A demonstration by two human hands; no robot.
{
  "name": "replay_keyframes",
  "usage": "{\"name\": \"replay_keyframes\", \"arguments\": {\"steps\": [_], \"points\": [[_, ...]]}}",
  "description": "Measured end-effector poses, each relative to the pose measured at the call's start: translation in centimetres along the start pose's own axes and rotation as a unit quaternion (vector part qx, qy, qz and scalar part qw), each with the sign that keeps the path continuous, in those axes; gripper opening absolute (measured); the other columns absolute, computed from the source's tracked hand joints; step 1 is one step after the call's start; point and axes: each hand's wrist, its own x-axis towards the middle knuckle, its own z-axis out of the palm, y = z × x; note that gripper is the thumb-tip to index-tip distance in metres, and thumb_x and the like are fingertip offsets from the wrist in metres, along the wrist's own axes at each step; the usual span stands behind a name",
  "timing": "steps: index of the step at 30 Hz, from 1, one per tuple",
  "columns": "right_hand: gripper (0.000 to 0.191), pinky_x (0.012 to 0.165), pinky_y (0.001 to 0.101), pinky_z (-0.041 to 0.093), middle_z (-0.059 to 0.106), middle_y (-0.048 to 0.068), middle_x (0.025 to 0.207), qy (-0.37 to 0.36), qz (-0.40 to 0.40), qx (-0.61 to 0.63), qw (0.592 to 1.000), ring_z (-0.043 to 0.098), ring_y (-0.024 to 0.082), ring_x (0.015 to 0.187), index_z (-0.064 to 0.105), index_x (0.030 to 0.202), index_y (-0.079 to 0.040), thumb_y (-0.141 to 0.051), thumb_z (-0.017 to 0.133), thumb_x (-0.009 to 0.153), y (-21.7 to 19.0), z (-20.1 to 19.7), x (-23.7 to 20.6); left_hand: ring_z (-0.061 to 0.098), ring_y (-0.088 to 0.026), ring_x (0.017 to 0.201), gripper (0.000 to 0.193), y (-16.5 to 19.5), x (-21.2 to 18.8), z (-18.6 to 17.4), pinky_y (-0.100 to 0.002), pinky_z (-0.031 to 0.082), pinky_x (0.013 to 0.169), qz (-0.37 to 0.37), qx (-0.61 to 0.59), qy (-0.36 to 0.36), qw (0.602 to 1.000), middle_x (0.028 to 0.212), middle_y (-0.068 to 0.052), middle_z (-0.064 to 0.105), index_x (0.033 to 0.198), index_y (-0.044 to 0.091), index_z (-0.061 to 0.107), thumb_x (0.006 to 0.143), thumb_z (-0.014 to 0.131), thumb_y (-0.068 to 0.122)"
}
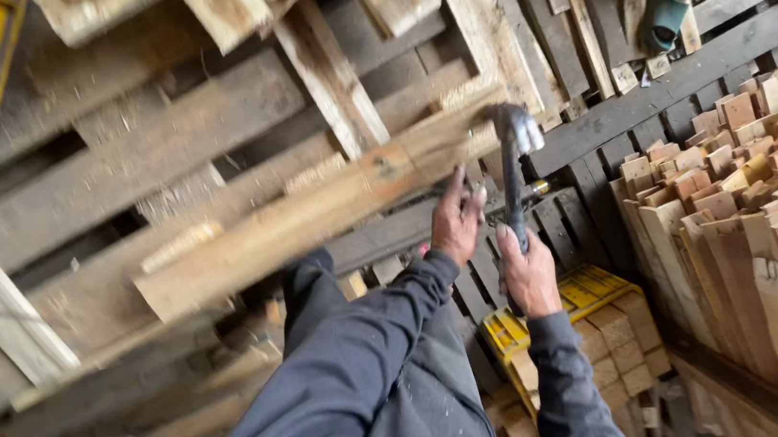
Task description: The person assembles wooden pallets by placing small wooden blocks and planks on a pallet frame, then hammering nails to secure them. The person repeatedly picks up blocks and planks, positions them, and uses a hammer to drive nails into the wood.
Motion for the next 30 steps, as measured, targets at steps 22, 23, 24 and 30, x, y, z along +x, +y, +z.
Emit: {"name": "replay_keyframes", "arguments": {"steps": [22,23,24,30], "points": [[0.039,0.045,0.0307,0.042,0.053,0.003,0.065,-0.089,-0.125,-0.045,0.987,0.050,0.013,0.050,0.062,0.099,-0.003,-0.040,0.072,0.100,-0.9,2.0,-0.7,0.069,-0.035,0.064,0.119,11.6,-3.5,-23.6,-0.045,0.055,0.058,-0.007,0.613,0.002,0.790,0.079,-0.023,0.070,0.153,-0.007,0.027,0.069,0.087,0.053],[0.040,0.047,0.0338,0.042,0.054,0.005,0.067,-0.079,-0.132,-0.057,0.987,0.051,0.016,0.052,0.063,0.099,-0.002,-0.041,0.073,0.100,-1.2,2.7,-0.5,0.069,-0.034,0.065,0.119,11.6,-3.0,-24.2,-0.045,0.055,0.060,0.001,0.632,-0.027,0.774,0.078,-0.023,0.070,0.153,-0.007,0.029,0.070,0.087,0.056],[0.045,0.052,0.0383,0.046,0.059,0.010,0.069,-0.045,-0.182,-0.143,0.972,0.056,0.024,0.058,0.064,0.099,-0.002,-0.046,0.072,0.100,-1.6,3.1,-0.1,0.069,-0.034,0.066,0.119,11.3,-2.6,-24.6,-0.045,0.055,0.061,0.009,0.650,-0.061,0.758,0.078,-0.023,0.070,0.154,-0.006,0.030,0.072,0.086,0.059],[0.064,0.069,0.0575,0.052,0.069,0.027,0.085,0.030,-0.164,-0.432,0.886,0.067,0.049,0.082,0.066,0.108,-0.006,-0.068,0.058,0.093,-4.0,0.5,1.3,0.067,-0.028,0.060,0.110,7.9,-2.0,-24.6,-0.043,0.056,0.056,0.028,0.677,-0.123,0.725,0.071,-0.017,0.068,0.156,-0.008,0.027,0.083,0.078,0.057]]}}
